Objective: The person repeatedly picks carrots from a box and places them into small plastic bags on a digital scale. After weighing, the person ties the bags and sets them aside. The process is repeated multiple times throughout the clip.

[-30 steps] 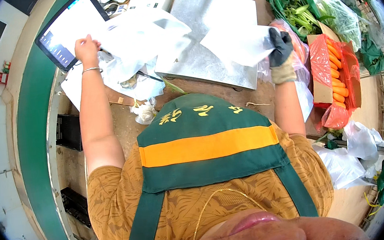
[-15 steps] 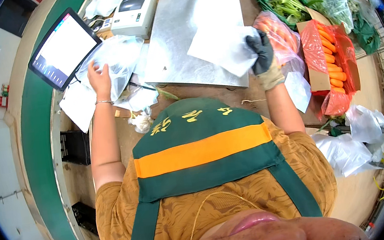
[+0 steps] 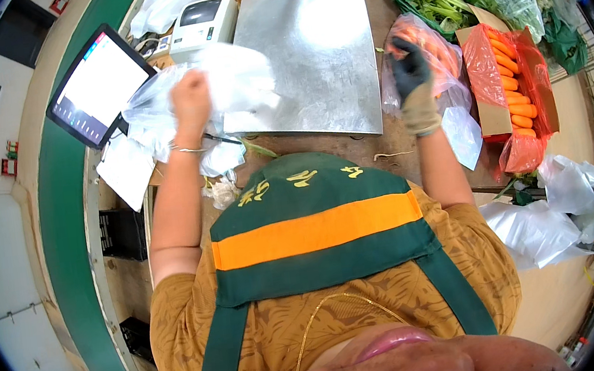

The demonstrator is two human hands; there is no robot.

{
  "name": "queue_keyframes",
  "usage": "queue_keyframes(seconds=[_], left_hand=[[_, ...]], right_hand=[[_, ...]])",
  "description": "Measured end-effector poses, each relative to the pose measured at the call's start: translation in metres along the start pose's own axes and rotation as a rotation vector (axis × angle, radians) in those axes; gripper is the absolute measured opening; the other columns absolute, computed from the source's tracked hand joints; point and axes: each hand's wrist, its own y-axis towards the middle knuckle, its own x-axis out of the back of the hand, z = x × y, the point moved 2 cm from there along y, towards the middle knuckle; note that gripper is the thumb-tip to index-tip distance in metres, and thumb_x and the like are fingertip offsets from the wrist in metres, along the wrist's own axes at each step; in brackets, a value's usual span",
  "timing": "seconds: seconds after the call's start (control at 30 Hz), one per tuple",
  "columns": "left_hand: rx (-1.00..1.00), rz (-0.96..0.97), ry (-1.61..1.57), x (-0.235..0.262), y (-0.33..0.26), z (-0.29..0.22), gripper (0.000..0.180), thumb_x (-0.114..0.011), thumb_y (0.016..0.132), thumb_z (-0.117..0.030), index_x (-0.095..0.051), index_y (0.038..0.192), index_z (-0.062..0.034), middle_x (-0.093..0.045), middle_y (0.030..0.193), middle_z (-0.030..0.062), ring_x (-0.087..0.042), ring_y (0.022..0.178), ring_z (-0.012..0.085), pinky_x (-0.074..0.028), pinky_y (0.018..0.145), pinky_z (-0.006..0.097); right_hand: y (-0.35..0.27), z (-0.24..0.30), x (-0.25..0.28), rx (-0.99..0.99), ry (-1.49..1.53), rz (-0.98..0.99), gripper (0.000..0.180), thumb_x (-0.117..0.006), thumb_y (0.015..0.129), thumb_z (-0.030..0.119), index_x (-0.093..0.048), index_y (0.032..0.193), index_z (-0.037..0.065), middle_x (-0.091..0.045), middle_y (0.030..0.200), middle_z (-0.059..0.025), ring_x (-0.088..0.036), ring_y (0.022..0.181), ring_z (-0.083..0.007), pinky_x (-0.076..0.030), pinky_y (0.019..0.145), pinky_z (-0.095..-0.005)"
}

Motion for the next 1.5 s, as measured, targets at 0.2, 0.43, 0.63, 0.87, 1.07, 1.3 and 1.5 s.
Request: queue_keyframes(seconds=[0.2,0.43,0.63,0.87,1.07,1.3,1.5], left_hand=[[0.001,0.287,-0.282,0.004,-0.011,-0.032,0.029,-0.067,0.088,-0.013,-0.05,0.069,0.0009,-0.045,0.058,0.0036,-0.038,0.056,0.0107,-0.034,0.051,0.03],[-0.126,0.687,-0.32,-0.068,-0.036,-0.074,0.027,-0.066,0.089,-0.017,-0.054,0.073,0.0011,-0.042,0.062,0.006,-0.035,0.061,0.014,-0.036,0.053,0.03],[0.115,0.076,-0.044,-0.002,-0.016,0.024,0.018,-0.063,0.088,-0.011,-0.058,0.074,-0.0007,-0.051,0.064,0.004,-0.046,0.058,0.0104,-0.039,0.052,0.029],[-0.273,-0.076,0.422,-0.024,-0.023,-0.042,0.066,-0.078,0.076,-0.021,-0.049,0.132,-0.0017,-0.052,0.127,0.0189,-0.051,0.113,0.0343,-0.04,0.099,0.043],[-0.519,0.261,0.588,-0.102,0.008,-0.131,0.035,-0.066,0.078,-0.017,-0.058,0.111,-0.0085,-0.064,0.102,0.0128,-0.058,0.103,0.0322,-0.044,0.086,0.047],[-0.422,0.343,0.285,-0.072,0.063,-0.126,0.021,-0.053,0.08,-0.003,-0.062,0.099,-0.0067,-0.065,0.084,0.0171,-0.064,0.076,0.0342,-0.051,0.065,0.041],[0.238,-0.367,-0.605,-0.027,0.084,-0.097,0.03,-0.05,0.098,-0.017,-0.058,0.118,0.0022,-0.064,0.083,0.0065,-0.062,0.076,0.0205,-0.052,0.071,0.032]], right_hand=[[0.005,0.017,0.005,-0.412,0.192,0.385,0.042,-0.054,0.099,0.037,-0.059,0.122,0.003,-0.067,0.097,-0.0093,-0.065,0.087,-0.0171,-0.054,0.077,-0.0312],[-0.03,0.051,-0.082,-0.453,0.252,0.793,0.027,-0.065,0.092,0.024,-0.067,0.101,-0.001,-0.061,0.083,0.0023,-0.053,0.077,-0.0094,-0.046,0.071,-0.0256],[0.014,-0.036,-0.013,-0.407,0.368,0.034,0.019,-0.061,0.094,0.018,-0.064,0.098,-0.001,-0.066,0.09,-0.007,-0.064,0.08,-0.0147,-0.055,0.078,-0.0294],[0.004,-0.009,-0.027,-0.528,0.468,0.023,0.034,-0.068,0.091,0.023,-0.062,0.098,-0.009,-0.064,0.083,-0.0091,-0.063,0.073,-0.0157,-0.056,0.069,-0.0286],[-0.018,0.069,-0.036,-0.5,0.32,0.546,0.031,-0.071,0.088,0.028,-0.065,0.077,-0.001,-0.059,0.07,-0.0044,-0.053,0.062,-0.0093,-0.045,0.058,-0.0264],[-0.019,-0.076,0.123,-0.647,-0.259,0.543,0.033,-0.068,0.088,0.032,-0.068,0.079,0.001,-0.063,0.07,-0.0045,-0.055,0.061,-0.0091,-0.044,0.058,-0.0251],[-0.04,-0.25,0.234,-0.535,-0.691,0.012,0.039,-0.066,0.084,0.035,-0.068,0.098,-0.001,-0.07,0.09,-0.0118,-0.065,0.083,-0.0261,-0.051,0.079,-0.0363]])
